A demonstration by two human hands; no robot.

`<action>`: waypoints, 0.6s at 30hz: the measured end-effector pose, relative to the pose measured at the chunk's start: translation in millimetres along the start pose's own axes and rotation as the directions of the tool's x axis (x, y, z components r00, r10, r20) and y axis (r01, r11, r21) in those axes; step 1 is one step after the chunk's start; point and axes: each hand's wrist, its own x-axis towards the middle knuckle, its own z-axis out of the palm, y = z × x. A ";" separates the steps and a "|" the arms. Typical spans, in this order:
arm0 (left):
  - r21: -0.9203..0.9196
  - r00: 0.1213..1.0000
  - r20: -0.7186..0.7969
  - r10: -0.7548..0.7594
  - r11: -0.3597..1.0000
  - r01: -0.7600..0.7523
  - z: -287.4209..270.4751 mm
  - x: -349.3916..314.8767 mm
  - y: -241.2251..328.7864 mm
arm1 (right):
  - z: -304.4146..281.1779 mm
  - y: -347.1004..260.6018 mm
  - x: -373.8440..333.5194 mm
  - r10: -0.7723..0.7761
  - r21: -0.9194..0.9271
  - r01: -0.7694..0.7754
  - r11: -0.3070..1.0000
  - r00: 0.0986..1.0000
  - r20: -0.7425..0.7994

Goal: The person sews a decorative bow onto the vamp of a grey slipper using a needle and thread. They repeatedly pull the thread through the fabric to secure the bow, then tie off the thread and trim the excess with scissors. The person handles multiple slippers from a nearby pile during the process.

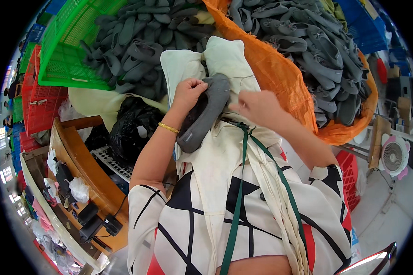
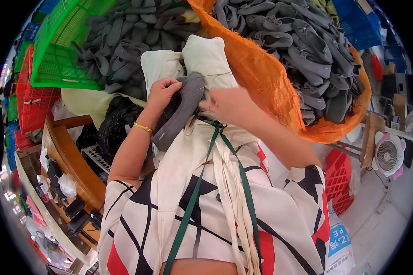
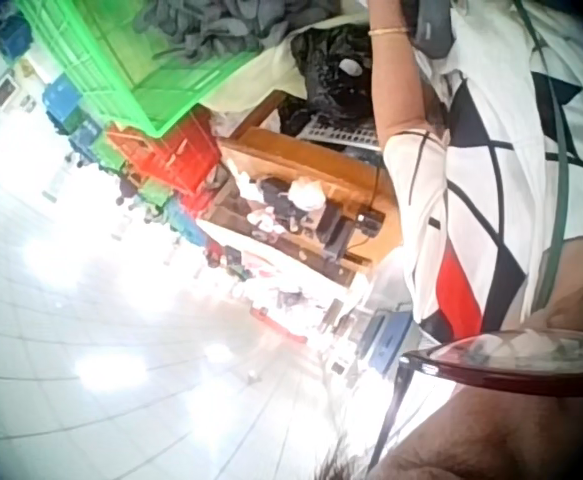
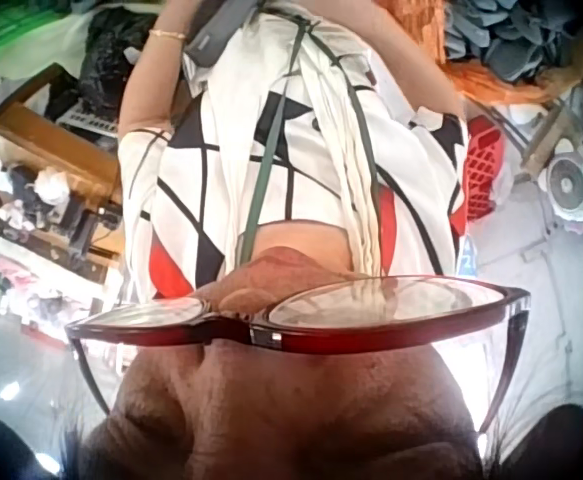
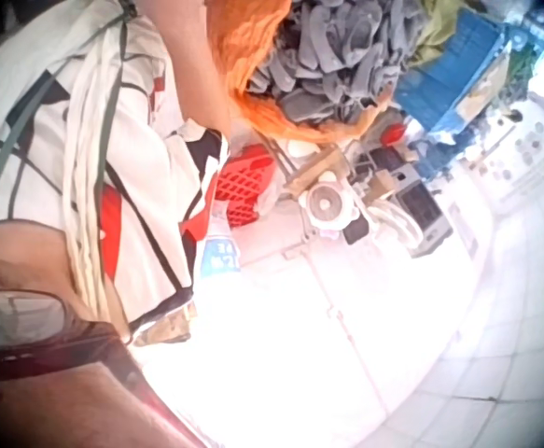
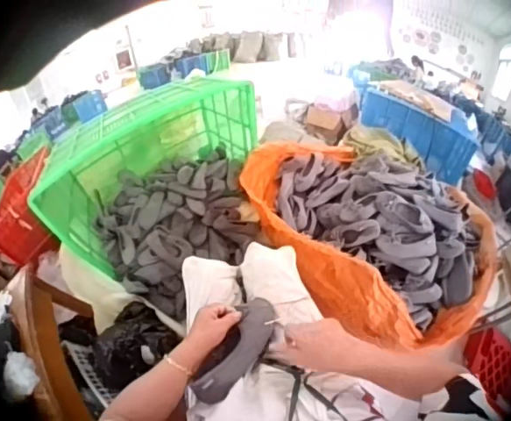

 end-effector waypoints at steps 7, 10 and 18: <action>-0.102 0.995 0.031 -0.091 0.990 0.094 4.6 2.2 7.1 | 30.1 38.9 0.8 -0.101 0.254 0.007 0.967 0.929 0.356; -0.153 0.986 0.016 -0.165 0.974 0.166 1.9 -7.0 20.1 | -5.0 34.3 3.1 -0.118 0.333 -0.060 0.941 0.866 0.486; -0.263 0.970 0.056 -0.236 0.934 0.243 -1.5 -9.3 19.6 | -35.5 4.5 33.8 -0.229 0.863 -0.292 0.413 0.884 0.408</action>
